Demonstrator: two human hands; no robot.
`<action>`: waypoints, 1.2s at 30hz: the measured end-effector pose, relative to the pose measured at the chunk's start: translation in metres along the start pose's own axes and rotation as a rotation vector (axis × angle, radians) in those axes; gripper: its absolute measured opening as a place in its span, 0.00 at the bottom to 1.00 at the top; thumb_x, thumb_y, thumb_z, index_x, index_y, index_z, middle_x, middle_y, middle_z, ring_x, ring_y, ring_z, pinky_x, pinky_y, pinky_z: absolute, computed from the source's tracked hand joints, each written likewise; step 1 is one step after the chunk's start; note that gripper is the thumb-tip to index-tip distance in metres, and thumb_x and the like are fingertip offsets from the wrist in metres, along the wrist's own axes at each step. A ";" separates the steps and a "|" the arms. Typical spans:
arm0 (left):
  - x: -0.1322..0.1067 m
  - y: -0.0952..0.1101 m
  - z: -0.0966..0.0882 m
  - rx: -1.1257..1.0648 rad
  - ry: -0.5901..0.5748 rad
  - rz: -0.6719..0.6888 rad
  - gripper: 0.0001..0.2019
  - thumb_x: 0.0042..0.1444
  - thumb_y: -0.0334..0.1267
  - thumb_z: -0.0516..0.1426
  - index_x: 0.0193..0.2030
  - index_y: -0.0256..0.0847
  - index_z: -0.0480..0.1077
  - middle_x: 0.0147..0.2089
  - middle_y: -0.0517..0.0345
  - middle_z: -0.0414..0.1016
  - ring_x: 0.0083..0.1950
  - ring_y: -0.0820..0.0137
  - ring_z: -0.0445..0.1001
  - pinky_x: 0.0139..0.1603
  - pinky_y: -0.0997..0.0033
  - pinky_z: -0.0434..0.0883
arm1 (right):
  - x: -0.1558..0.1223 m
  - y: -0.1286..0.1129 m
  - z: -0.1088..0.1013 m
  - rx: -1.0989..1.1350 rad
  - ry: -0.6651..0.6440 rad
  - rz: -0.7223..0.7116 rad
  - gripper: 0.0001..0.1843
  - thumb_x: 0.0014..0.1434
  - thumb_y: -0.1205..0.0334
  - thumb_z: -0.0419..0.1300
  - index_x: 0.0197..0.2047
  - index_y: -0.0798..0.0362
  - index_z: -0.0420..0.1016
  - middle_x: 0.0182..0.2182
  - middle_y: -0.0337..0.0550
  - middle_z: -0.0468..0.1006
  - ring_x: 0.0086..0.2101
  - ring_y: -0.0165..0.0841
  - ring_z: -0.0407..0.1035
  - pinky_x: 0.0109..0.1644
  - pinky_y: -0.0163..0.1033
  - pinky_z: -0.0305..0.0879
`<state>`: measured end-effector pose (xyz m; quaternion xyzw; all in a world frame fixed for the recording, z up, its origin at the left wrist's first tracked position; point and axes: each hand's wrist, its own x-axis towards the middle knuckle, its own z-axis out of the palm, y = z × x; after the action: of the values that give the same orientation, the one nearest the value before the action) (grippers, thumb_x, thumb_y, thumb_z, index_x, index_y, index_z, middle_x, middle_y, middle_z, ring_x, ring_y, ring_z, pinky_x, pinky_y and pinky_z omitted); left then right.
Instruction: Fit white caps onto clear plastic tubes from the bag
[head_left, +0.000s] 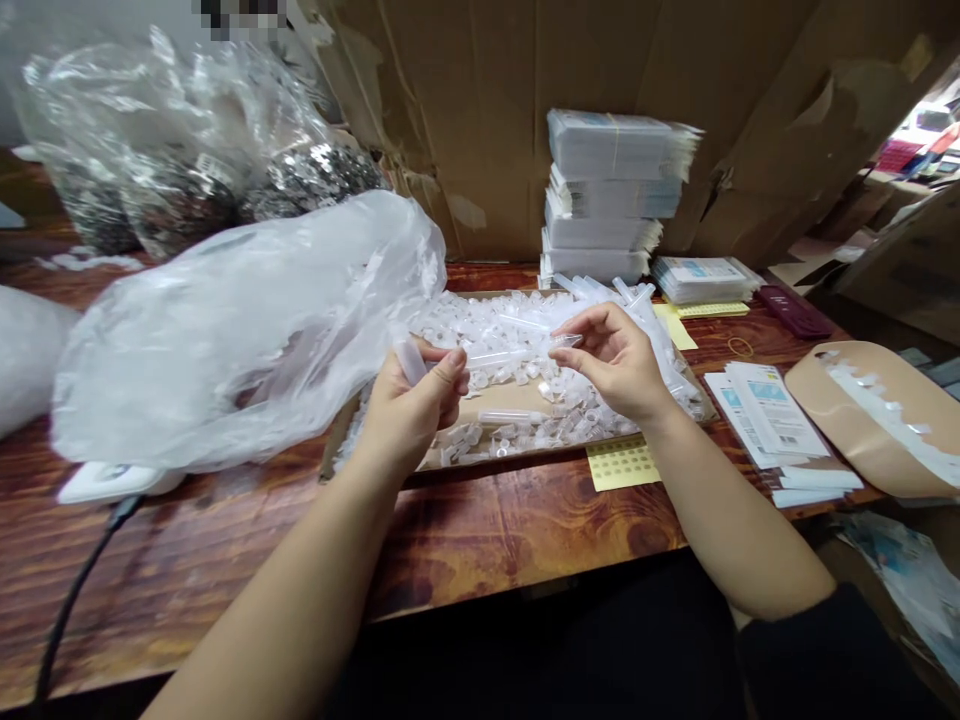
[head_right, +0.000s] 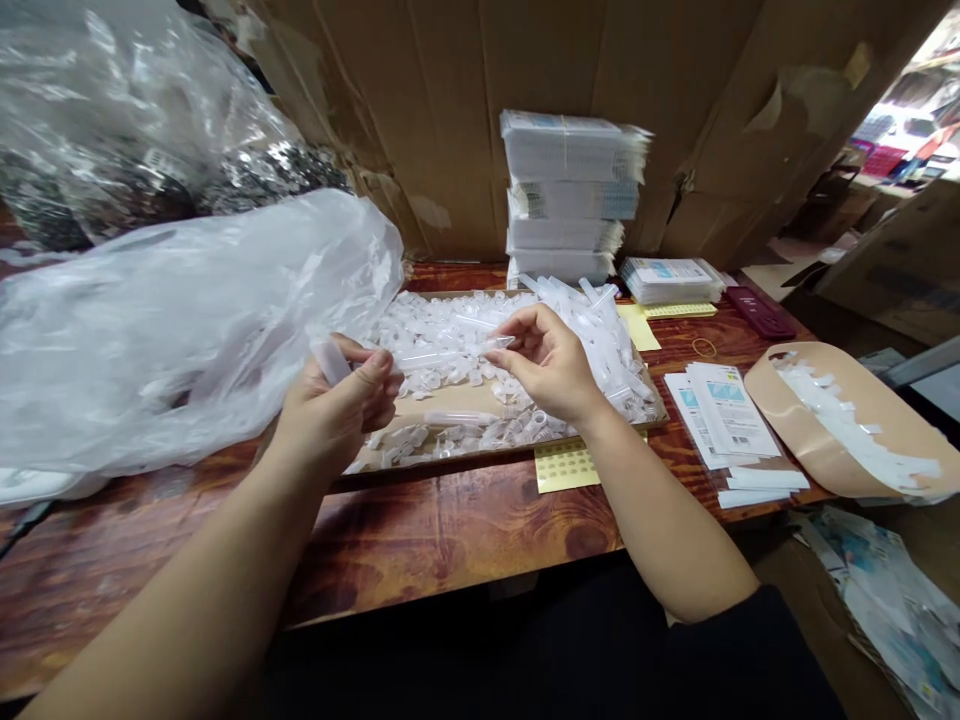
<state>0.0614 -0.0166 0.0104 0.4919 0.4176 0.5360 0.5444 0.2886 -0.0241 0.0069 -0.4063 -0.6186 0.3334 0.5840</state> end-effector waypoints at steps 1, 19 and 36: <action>0.000 0.000 0.000 -0.004 -0.013 -0.008 0.32 0.40 0.55 0.75 0.35 0.46 0.57 0.21 0.68 0.68 0.17 0.79 0.56 0.15 0.81 0.51 | -0.002 -0.002 0.003 0.070 -0.015 0.002 0.16 0.53 0.56 0.74 0.40 0.48 0.73 0.38 0.39 0.80 0.38 0.32 0.75 0.46 0.41 0.76; -0.008 0.004 0.008 -0.019 -0.032 -0.102 0.33 0.35 0.52 0.77 0.31 0.45 0.57 0.20 0.69 0.64 0.18 0.79 0.56 0.17 0.81 0.51 | -0.023 -0.010 0.018 -0.209 -0.155 0.038 0.28 0.67 0.33 0.57 0.29 0.50 0.72 0.27 0.39 0.74 0.27 0.29 0.66 0.34 0.39 0.66; -0.009 0.004 0.006 -0.069 -0.071 -0.257 0.29 0.42 0.47 0.74 0.31 0.45 0.55 0.19 0.70 0.59 0.18 0.80 0.53 0.16 0.84 0.47 | -0.026 -0.010 0.027 -0.378 -0.215 -0.054 0.10 0.66 0.52 0.62 0.40 0.50 0.71 0.36 0.43 0.76 0.34 0.34 0.68 0.40 0.40 0.66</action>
<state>0.0657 -0.0258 0.0144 0.4340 0.4389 0.4579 0.6398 0.2601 -0.0500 0.0015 -0.4540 -0.7396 0.2370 0.4367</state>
